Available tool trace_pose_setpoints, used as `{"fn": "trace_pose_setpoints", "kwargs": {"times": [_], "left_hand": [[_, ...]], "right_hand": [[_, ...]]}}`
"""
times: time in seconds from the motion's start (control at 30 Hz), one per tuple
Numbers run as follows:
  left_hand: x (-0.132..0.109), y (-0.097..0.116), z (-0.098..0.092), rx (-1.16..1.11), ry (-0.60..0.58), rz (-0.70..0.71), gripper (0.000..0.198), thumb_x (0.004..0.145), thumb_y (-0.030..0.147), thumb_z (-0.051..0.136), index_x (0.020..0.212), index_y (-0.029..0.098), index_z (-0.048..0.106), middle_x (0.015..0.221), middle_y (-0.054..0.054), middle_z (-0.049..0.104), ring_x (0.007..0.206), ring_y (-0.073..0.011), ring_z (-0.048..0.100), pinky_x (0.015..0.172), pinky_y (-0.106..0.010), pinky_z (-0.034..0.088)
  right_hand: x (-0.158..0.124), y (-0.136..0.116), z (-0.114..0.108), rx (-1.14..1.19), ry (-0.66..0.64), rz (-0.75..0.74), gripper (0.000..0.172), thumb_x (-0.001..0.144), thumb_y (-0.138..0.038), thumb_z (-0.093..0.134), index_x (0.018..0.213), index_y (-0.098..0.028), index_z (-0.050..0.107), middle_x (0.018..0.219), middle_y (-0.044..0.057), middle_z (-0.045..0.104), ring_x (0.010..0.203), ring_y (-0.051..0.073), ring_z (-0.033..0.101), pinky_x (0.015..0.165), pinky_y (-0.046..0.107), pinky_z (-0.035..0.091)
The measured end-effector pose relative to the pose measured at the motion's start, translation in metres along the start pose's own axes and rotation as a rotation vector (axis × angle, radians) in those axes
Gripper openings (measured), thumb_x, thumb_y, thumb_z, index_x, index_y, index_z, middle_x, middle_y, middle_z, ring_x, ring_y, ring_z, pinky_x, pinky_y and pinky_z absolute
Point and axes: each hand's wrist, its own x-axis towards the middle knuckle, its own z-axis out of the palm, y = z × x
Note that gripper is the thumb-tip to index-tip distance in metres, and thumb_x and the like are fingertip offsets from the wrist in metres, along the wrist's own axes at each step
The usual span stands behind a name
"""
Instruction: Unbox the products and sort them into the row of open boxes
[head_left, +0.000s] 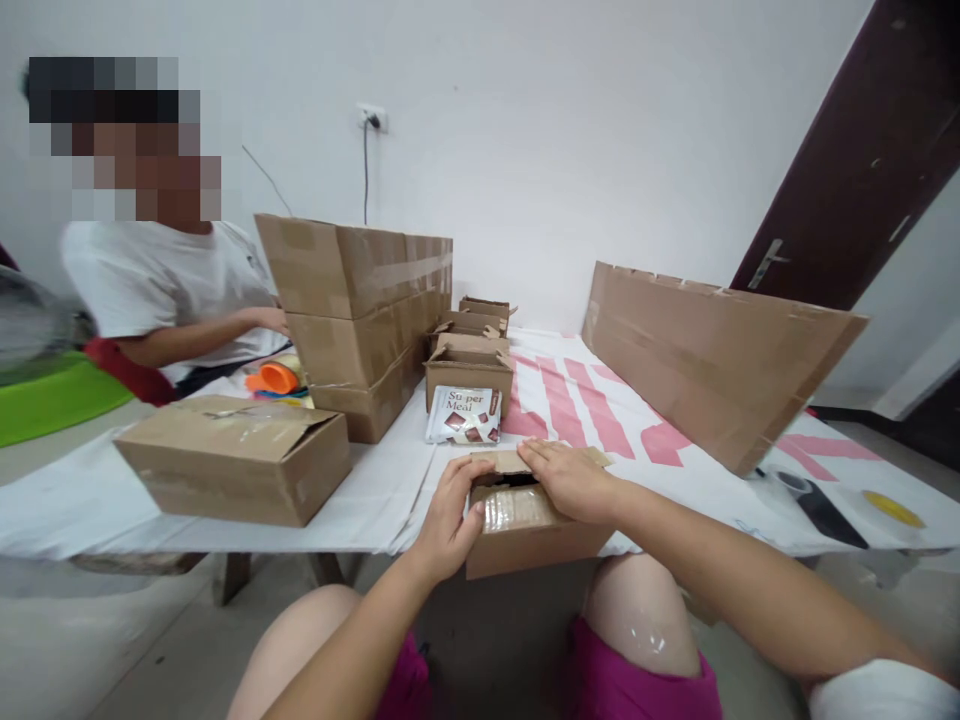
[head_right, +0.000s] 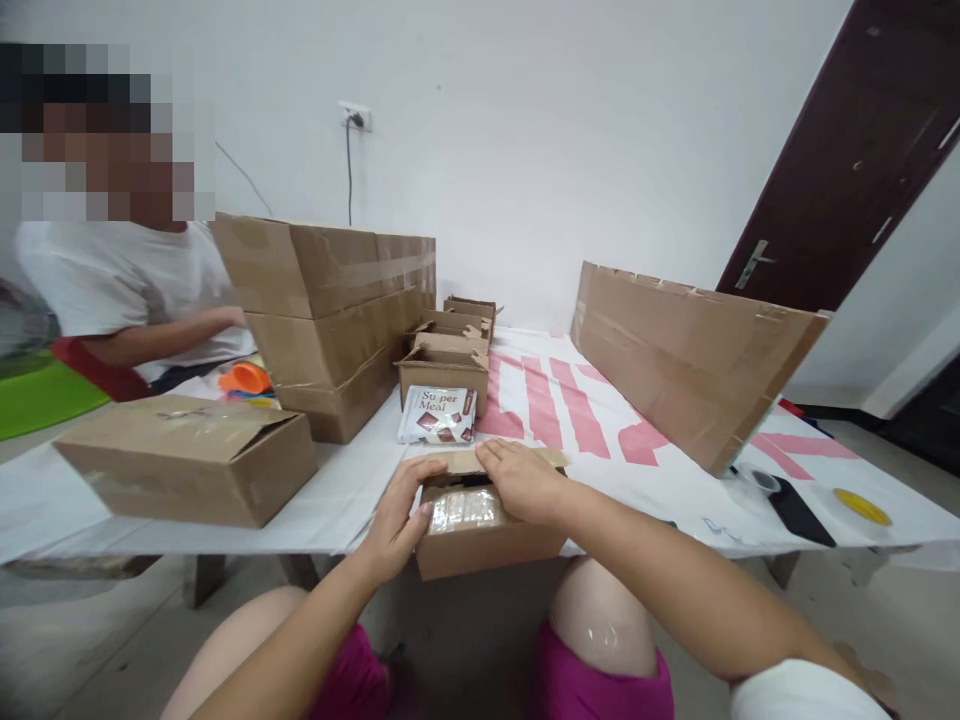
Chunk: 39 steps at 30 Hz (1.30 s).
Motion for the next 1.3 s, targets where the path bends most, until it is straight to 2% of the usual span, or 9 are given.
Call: {"fn": "trace_pose_setpoints", "kwargs": {"times": [0.2,0.37,0.6,0.8,0.93,1.03,1.17,1.23,1.3], "left_hand": [[-0.002,-0.002,-0.001,-0.002,0.000,-0.007,0.036,0.091,0.033,0.038,0.120,0.017,0.052,0.116,-0.013,0.055,0.114,-0.0280,0.049,0.095,-0.046,0.043],[-0.006,-0.005,-0.003,0.023,-0.014,-0.038,0.034,0.090,0.031,0.039,0.116,0.017,0.056,0.119,-0.013,0.055,0.117,-0.0287,0.049,0.096,-0.046,0.043],[-0.004,-0.005,-0.001,0.039,-0.011,-0.036,0.033,0.089,0.030,0.039,0.114,0.016,0.055,0.118,-0.013,0.056,0.117,-0.0286,0.049,0.095,-0.046,0.043],[-0.003,-0.005,-0.002,0.047,-0.026,-0.037,0.032,0.090,0.028,0.037,0.115,0.016,0.054,0.118,-0.013,0.055,0.117,-0.0270,0.049,0.096,-0.045,0.043],[-0.001,-0.005,-0.002,0.089,-0.004,0.003,0.034,0.091,0.027,0.040,0.122,0.018,0.050,0.120,-0.013,0.056,0.117,-0.0255,0.050,0.095,-0.043,0.044],[0.000,-0.003,0.001,0.180,0.087,0.070,0.039,0.091,0.026,0.046,0.130,0.021,0.043,0.115,-0.010,0.061,0.108,-0.0235,0.055,0.091,-0.041,0.045],[0.001,0.009,0.003,0.214,0.278,0.249,0.048,0.086,0.017,0.060,0.128,0.025,0.040,0.106,-0.007,0.066,0.098,-0.0201,0.060,0.089,-0.040,0.046],[0.001,0.018,0.002,0.155,0.257,0.342,0.043,0.085,0.013,0.058,0.124,0.025,0.043,0.099,-0.005,0.067,0.093,-0.0181,0.063,0.088,-0.039,0.047],[0.000,0.029,0.002,0.100,0.146,0.417,0.030,0.086,0.015,0.056,0.115,0.023,0.049,0.090,-0.004,0.068,0.087,-0.0177,0.063,0.084,-0.038,0.047]], "right_hand": [[0.004,-0.006,0.000,0.087,-0.072,-0.092,0.059,0.096,-0.031,0.040,0.147,-0.004,0.028,0.154,0.020,0.026,0.143,0.026,0.024,0.117,0.042,0.023],[-0.021,0.027,-0.010,0.116,-0.176,0.026,0.089,0.087,-0.064,0.045,0.151,-0.007,0.019,0.156,0.020,0.017,0.144,0.032,0.016,0.118,0.050,0.016],[-0.060,0.068,-0.006,0.179,-0.156,0.150,0.096,0.084,-0.073,0.038,0.152,-0.009,0.015,0.158,0.018,0.012,0.146,0.033,0.009,0.118,0.054,0.011],[-0.088,0.095,0.014,0.314,-0.021,0.337,0.083,0.088,-0.070,0.029,0.148,-0.013,0.028,0.154,0.017,0.028,0.143,0.029,0.025,0.116,0.050,0.021],[-0.104,0.097,0.021,0.387,0.009,0.373,0.074,0.090,-0.065,0.030,0.143,-0.014,0.038,0.149,0.016,0.039,0.138,0.029,0.035,0.114,0.050,0.028],[-0.111,0.091,0.023,0.423,0.087,0.361,0.062,0.093,-0.060,0.032,0.133,-0.017,0.051,0.139,0.015,0.051,0.129,0.029,0.046,0.109,0.050,0.035],[-0.114,0.086,0.022,0.486,0.300,0.348,0.050,0.095,-0.055,0.033,0.111,-0.020,0.064,0.117,0.011,0.066,0.111,0.026,0.059,0.099,0.045,0.045],[-0.113,0.083,0.018,0.511,0.411,0.376,0.047,0.094,-0.054,0.035,0.103,-0.020,0.066,0.107,0.010,0.069,0.103,0.026,0.062,0.093,0.043,0.048],[-0.110,0.077,0.011,0.535,0.501,0.379,0.045,0.093,-0.054,0.038,0.095,-0.020,0.067,0.099,0.009,0.070,0.097,0.025,0.064,0.088,0.040,0.050]]}}
